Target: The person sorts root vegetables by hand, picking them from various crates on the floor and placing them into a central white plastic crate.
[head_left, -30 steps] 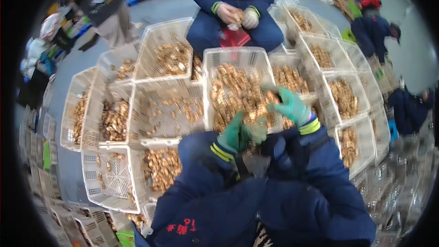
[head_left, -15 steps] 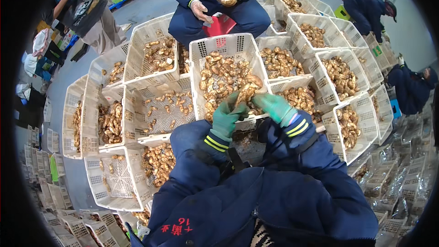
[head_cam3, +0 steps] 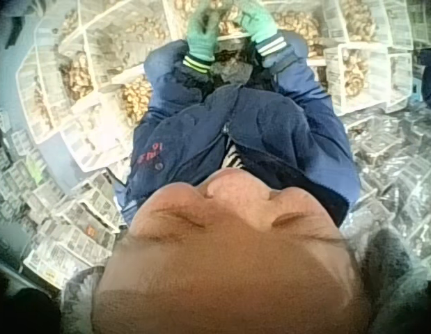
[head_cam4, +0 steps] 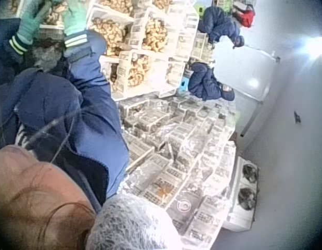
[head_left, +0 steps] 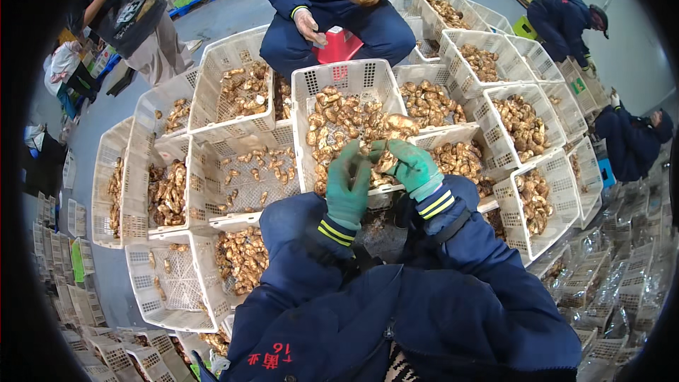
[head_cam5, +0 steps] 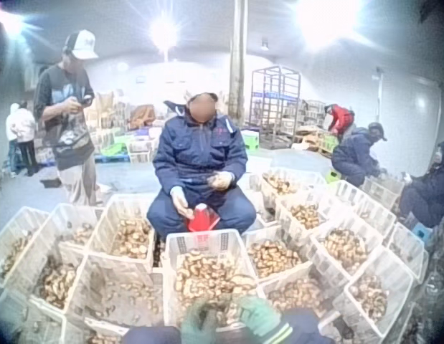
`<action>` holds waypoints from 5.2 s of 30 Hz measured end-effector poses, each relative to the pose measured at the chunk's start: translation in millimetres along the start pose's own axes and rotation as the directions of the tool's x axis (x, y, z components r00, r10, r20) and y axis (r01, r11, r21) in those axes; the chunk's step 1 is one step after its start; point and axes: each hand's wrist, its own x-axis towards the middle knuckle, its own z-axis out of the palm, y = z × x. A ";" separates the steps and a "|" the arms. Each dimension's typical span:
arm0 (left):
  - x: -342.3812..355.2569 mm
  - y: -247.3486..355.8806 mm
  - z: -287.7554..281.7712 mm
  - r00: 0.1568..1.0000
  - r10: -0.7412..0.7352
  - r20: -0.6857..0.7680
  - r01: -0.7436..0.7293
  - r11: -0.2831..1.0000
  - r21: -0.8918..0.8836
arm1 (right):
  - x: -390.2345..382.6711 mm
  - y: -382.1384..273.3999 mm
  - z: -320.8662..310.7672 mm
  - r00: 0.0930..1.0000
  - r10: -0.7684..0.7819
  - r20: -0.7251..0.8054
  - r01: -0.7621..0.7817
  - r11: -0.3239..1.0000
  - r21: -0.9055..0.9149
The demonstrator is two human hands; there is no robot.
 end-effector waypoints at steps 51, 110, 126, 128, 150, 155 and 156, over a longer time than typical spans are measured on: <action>-29.9 -58.6 -22.0 0.748 -0.454 0.484 -0.108 0.636 0.764 | -22.9 -177.6 -344.1 0.716 -0.134 -0.685 0.312 0.939 0.142; 10.0 4.1 -20.3 0.618 -0.503 0.604 0.786 0.422 -0.453 | 49.0 -48.1 18.8 0.766 -0.227 0.601 0.628 0.069 -0.775; -9.4 1.6 -13.9 0.956 -0.213 0.201 0.016 0.724 0.689 | -9.6 4.8 -0.2 0.945 0.147 0.292 0.303 -0.061 -0.951; -9.4 -5.0 -8.5 0.930 -0.315 0.191 0.136 0.776 0.616 | -6.9 4.5 -12.6 0.920 0.038 0.391 0.384 0.120 -0.915; -20.4 -25.9 0.0 0.442 -0.693 0.569 -0.086 0.599 0.796 | 15.1 -122.7 -365.2 0.769 0.102 -0.631 -0.352 0.891 -0.286; -18.7 -33.8 0.3 0.374 -0.799 0.471 -0.044 0.492 0.870 | 32.9 -101.6 -336.0 0.881 0.266 -0.390 -0.433 0.784 -0.444; -18.6 -33.0 0.5 0.370 -0.801 0.471 -0.053 0.488 0.871 | 31.8 -94.2 -317.8 0.826 0.411 -0.385 -0.523 0.814 -0.253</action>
